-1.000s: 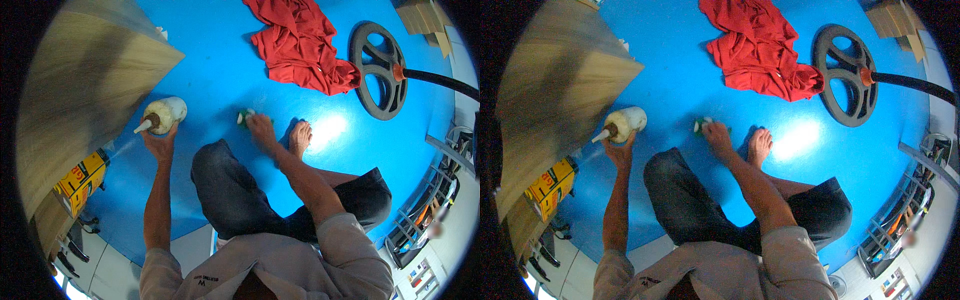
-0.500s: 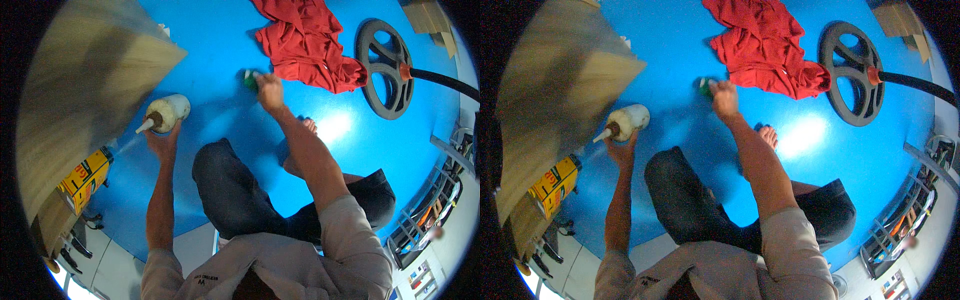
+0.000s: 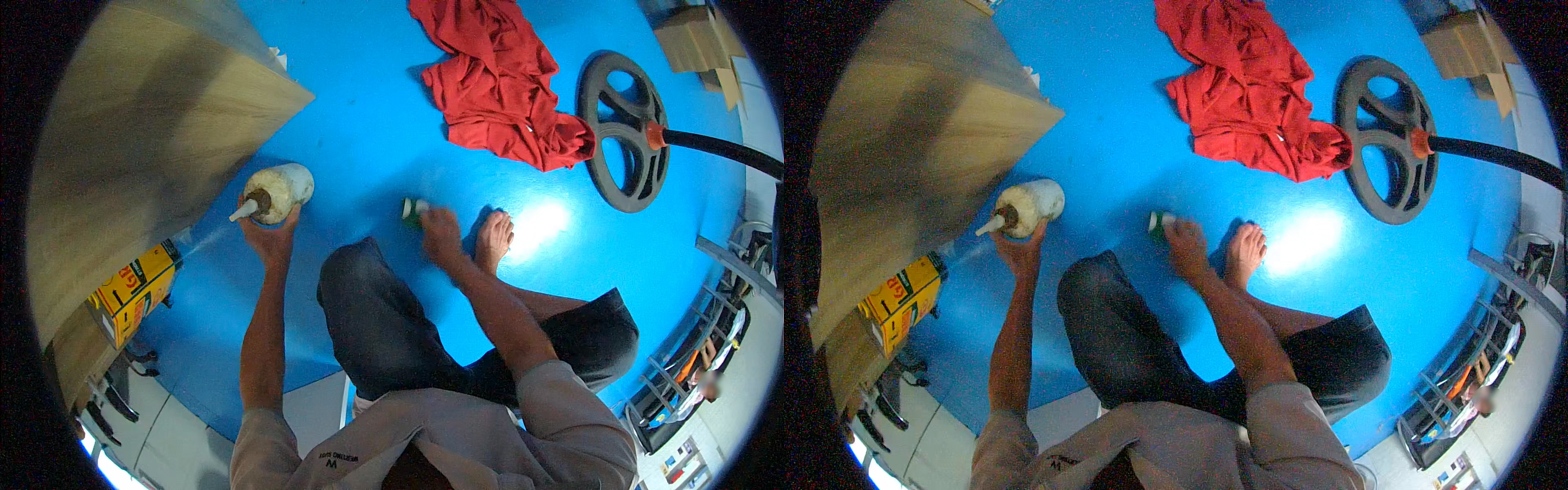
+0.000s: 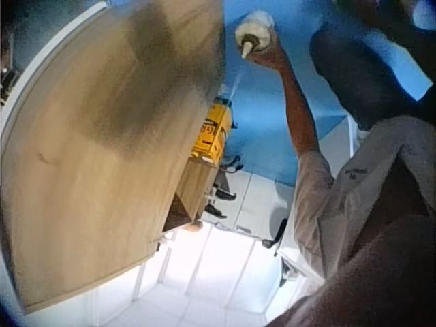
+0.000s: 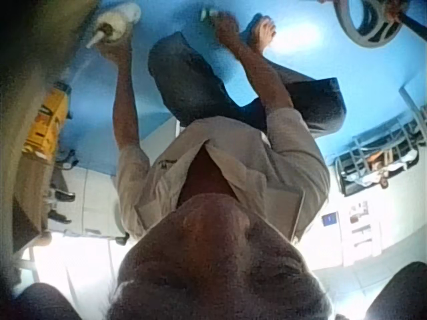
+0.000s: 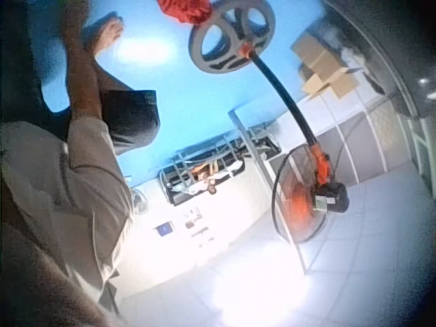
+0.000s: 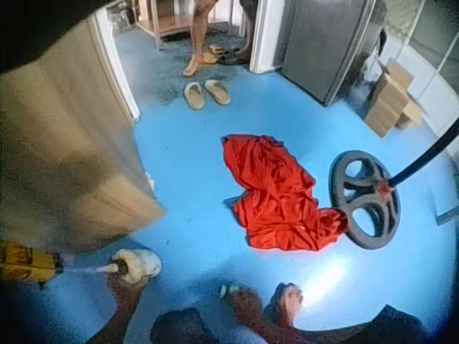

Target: The person sits on a blue floor, opens a large white container, and uses a green cloth to wipe a small area of the floor. They then stand, walk through a doorway into a larger industrial room, and rub their hands together.

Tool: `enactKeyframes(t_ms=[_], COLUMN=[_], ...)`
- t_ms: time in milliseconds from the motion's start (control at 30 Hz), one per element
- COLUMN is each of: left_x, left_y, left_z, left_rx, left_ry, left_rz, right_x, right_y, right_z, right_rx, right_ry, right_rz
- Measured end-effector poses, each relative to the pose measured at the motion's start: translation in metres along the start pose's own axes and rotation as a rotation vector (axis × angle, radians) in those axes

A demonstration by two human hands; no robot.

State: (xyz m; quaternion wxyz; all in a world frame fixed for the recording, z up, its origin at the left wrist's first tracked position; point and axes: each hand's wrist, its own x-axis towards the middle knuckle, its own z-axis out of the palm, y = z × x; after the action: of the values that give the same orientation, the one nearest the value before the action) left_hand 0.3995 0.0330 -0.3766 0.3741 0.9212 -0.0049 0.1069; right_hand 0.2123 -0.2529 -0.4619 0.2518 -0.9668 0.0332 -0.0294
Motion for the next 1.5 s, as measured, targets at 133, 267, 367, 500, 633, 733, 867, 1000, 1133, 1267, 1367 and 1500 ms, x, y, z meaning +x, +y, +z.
enactKeyframes(t_ms=[133, 267, 367, 500, 633, 733, 867, 1000, 1133, 1267, 1367, 1500], left_x=[-0.012, -0.002, -0.004, -0.003, -0.002, -0.002, -0.006, 0.001, -0.003, -0.002, 0.0, 0.002], left_y=[0.001, 0.011, 0.015, 0.004, 0.002, -0.002, -0.006, -0.005, 0.005, -0.005, -0.007, -0.009], left_z=[-0.003, 0.002, -0.002, -0.003, 0.003, 0.005, -0.002, 0.006, 0.002, -0.001, 0.003, 0.003], left_rx=[-0.047, -0.062, -0.023, -0.005, -0.02, -0.025, 0.102, 0.009, 0.011, -0.014, -0.048, -0.048], left_ry=[-0.075, -0.062, -0.081, -0.05, -0.014, -0.023, -0.028, -0.027, -0.069, -0.027, -0.013, -0.023], left_rz=[-0.052, -0.094, -0.067, -0.035, -0.002, -0.001, -0.048, -0.006, -0.005, 0.005, -0.015, -0.026], right_x=[0.071, 0.129, 0.113, 0.05, -0.041, -0.037, 0.043, 0.113, 0.112, 0.017, -0.06, -0.022], right_y=[0.041, 0.064, 0.052, 0.021, -0.024, -0.021, 0.017, 0.064, 0.062, 0.012, -0.033, -0.03], right_z=[-0.008, -0.027, -0.024, 0.003, 0.02, 0.018, -0.007, -0.014, -0.029, 0.012, 0.022, -0.003], right_rx=[-0.05, -0.143, -0.085, -0.042, 0.203, 0.162, -0.026, -0.126, -0.091, -0.111, 0.125, 0.102], right_ry=[0.099, 0.072, 0.159, 0.037, 0.02, -0.064, 0.065, 0.157, 0.129, -0.162, 0.035, 0.031], right_rz=[0.008, -0.051, 0.0, -0.022, -0.11, -0.077, -0.031, 0.057, 0.085, 0.065, -0.091, 0.008])
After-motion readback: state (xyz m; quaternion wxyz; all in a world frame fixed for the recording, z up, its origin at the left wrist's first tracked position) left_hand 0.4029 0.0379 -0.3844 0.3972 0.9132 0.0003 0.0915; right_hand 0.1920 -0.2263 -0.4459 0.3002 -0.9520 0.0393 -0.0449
